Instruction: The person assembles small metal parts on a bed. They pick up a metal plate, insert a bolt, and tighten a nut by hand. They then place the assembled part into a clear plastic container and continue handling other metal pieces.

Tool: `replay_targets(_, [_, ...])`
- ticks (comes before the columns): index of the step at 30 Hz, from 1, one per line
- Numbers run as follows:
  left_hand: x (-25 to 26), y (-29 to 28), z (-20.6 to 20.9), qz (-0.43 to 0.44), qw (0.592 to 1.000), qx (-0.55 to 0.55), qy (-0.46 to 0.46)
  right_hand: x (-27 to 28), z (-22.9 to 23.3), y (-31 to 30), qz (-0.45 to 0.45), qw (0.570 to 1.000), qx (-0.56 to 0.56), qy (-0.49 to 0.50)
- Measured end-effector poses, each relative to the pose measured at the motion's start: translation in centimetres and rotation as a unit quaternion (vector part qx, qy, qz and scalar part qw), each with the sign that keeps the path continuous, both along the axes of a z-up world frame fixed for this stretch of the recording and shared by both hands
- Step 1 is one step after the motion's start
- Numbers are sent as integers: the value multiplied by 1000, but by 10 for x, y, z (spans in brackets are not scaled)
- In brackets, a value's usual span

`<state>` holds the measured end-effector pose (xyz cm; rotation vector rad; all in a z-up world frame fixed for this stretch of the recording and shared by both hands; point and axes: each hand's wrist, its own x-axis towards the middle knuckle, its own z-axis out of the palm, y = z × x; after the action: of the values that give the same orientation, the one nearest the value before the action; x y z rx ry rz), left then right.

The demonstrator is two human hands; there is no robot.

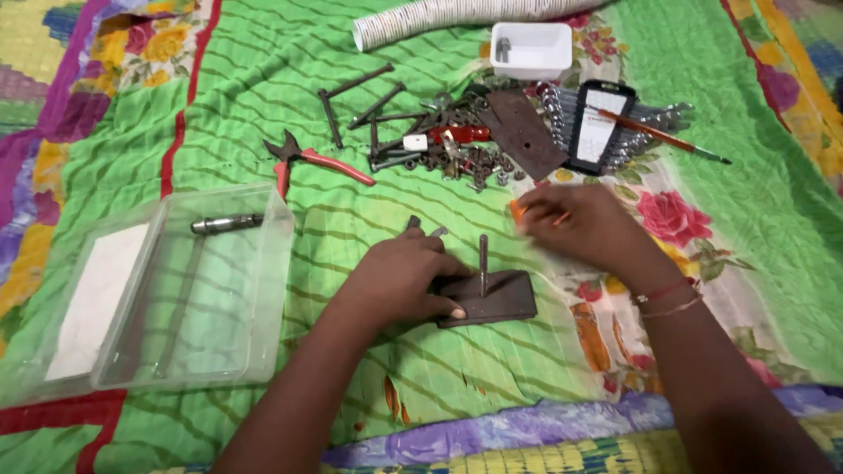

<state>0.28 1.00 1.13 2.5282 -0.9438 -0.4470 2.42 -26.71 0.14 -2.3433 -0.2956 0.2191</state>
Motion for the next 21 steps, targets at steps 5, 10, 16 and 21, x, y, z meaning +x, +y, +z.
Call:
replay_targets(5, [-2,1,-3,18,999,9,35,53,-23,-18,-109,990,-61,-73])
replay_targets(10, [2,2,-5,10,1000,-19,4,108,-55,-15,-77,946,-305,-82])
replay_targets(16, [3,4,-14,9,999,-35,5,109,-59,-18,-65,946,-309,-68])
replay_targets(21, [3,3,-17,0,1000,-27,-8,108,-70,-13,-13,948,-302,-100])
